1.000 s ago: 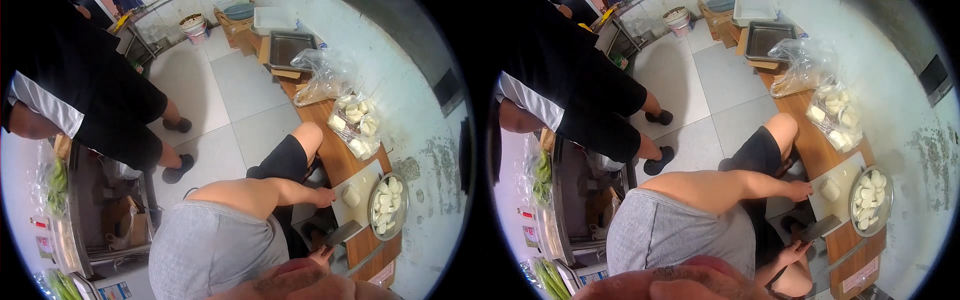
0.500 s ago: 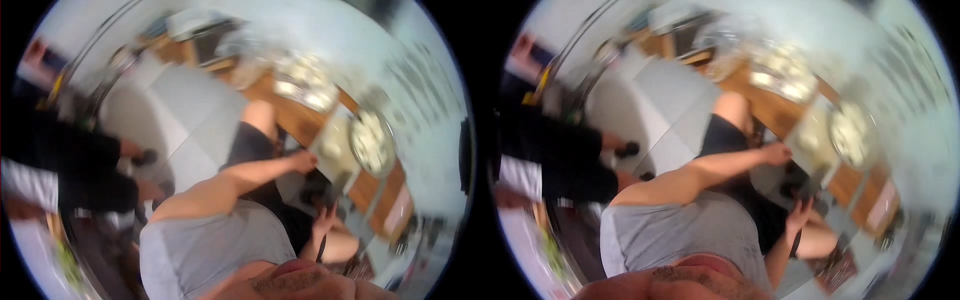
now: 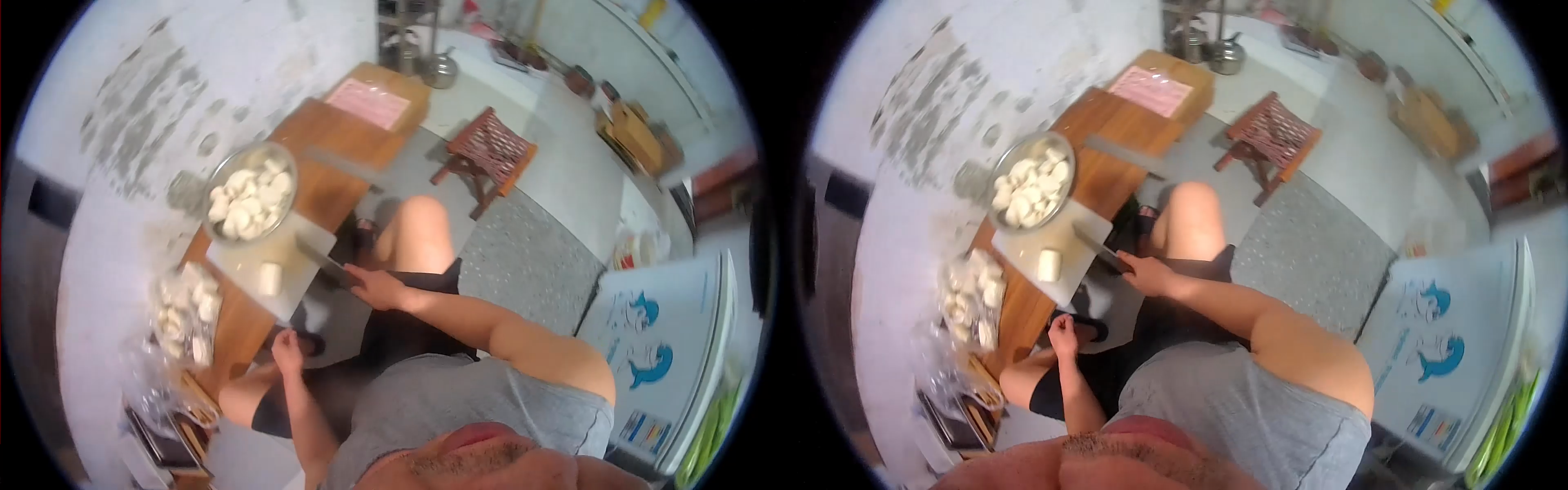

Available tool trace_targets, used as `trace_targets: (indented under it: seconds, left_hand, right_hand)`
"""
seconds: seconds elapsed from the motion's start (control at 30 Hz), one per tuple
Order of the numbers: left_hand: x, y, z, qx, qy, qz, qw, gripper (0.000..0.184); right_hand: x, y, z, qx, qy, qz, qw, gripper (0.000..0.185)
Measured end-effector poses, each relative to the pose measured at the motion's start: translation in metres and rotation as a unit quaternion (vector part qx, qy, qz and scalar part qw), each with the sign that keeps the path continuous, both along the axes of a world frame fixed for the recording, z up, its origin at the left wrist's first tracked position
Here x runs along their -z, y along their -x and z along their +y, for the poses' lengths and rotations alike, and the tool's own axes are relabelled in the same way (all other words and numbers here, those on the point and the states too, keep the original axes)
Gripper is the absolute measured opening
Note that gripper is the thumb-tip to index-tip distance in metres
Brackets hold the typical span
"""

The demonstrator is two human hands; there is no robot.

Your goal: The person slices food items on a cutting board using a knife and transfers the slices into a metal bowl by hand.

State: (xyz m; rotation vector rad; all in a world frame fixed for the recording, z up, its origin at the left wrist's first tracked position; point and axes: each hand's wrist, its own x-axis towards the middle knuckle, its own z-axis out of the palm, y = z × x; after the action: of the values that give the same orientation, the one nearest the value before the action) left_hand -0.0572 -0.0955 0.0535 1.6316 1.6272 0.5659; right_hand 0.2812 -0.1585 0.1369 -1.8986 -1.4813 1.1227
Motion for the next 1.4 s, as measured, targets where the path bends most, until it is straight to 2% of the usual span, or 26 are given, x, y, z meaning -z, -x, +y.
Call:
trace_targets:
  seconds: [0.03, 0.13, 0.2, 0.23, 0.33, 0.43, 0.53, 0.67, 0.77, 0.87, 1.0, 1.1, 1.2, 1.3, 1.33, 1.37, 1.4]
  left_hand:
    - [0.004, 0.0, 0.004, 0.018, -0.004, 0.009, 1.0, 0.023]
    - [-0.01, -0.022, -0.003, 0.063, -0.02, 0.063, 0.996, 0.021]
    - [0.018, -0.009, 0.001, 0.103, -0.074, 0.052, 0.991, 0.02]
    - [0.004, -0.013, -0.003, 0.088, -0.044, 0.032, 0.995, 0.02]
    - [0.017, -0.008, -0.005, 0.068, -0.035, 0.017, 0.997, 0.023]
    - [0.025, -0.005, -0.004, 0.07, -0.121, 0.078, 0.987, 0.025]
    - [0.02, -0.005, -0.004, 0.041, -0.017, 0.034, 0.998, 0.028]
    - [0.019, -0.01, 0.002, 0.028, -0.036, 0.057, 0.997, 0.028]
    - [0.033, -0.002, 0.012, 0.021, -0.045, 0.004, 0.999, 0.028]
    - [0.039, 0.003, 0.03, 0.008, 0.016, 0.035, 0.999, 0.027]
    - [0.053, -0.009, 0.035, -0.017, -0.137, -0.095, 0.986, 0.023]
    - [0.063, -0.009, 0.028, -0.02, -0.114, -0.053, 0.992, 0.023]
    - [0.061, -0.019, 0.014, -0.008, -0.093, 0.0, 0.996, 0.025]
    - [0.061, -0.021, 0.006, 0.032, -0.104, 0.039, 0.993, 0.029]
    - [0.031, -0.03, 0.004, 0.06, -0.033, 0.021, 0.997, 0.035]
    - [0.03, -0.034, 0.004, 0.059, -0.044, 0.019, 0.997, 0.035]
    - [0.006, -0.041, 0.0, 0.019, -0.006, 0.05, 0.999, 0.034]
  right_hand:
    - [-0.004, 0.004, 0.004, -0.006, 0.022, 0.001, 1.0, 0.065]
    - [0.03, -0.002, -0.001, -0.002, -0.03, 0.005, 1.0, 0.066]
    - [0.012, -0.003, 0.0, -0.006, -0.014, -0.01, 1.0, 0.065]
    - [0.016, 0.0, 0.0, -0.003, -0.016, -0.015, 1.0, 0.065]
    - [0.003, -0.004, -0.005, -0.007, -0.017, -0.012, 1.0, 0.065]
    - [0.01, 0.0, -0.005, -0.006, -0.023, -0.013, 1.0, 0.065]
    - [0.006, -0.001, -0.004, -0.004, 0.011, -0.02, 1.0, 0.066]
    - [-0.007, 0.001, -0.006, 0.001, 0.027, -0.019, 0.999, 0.067]
    - [-0.005, 0.002, -0.004, 0.002, 0.019, -0.024, 1.0, 0.069]
    - [-0.003, 0.004, -0.006, -0.002, 0.017, -0.031, 0.999, 0.071]
    - [0.005, 0.004, -0.005, -0.001, 0.013, -0.029, 1.0, 0.071]
    - [-0.019, 0.003, -0.006, -0.003, 0.044, -0.007, 0.999, 0.071]
    - [-0.013, 0.002, -0.007, -0.006, 0.016, -0.006, 1.0, 0.072]
    - [0.039, -0.005, -0.003, -0.011, -0.113, -0.057, 0.992, 0.068]
    - [0.048, -0.002, -0.007, -0.013, -0.142, -0.06, 0.988, 0.067]
    - [0.023, 0.0, -0.004, -0.012, -0.063, -0.054, 0.996, 0.062]
    - [0.019, 0.002, -0.005, -0.024, -0.076, -0.075, 0.994, 0.06]
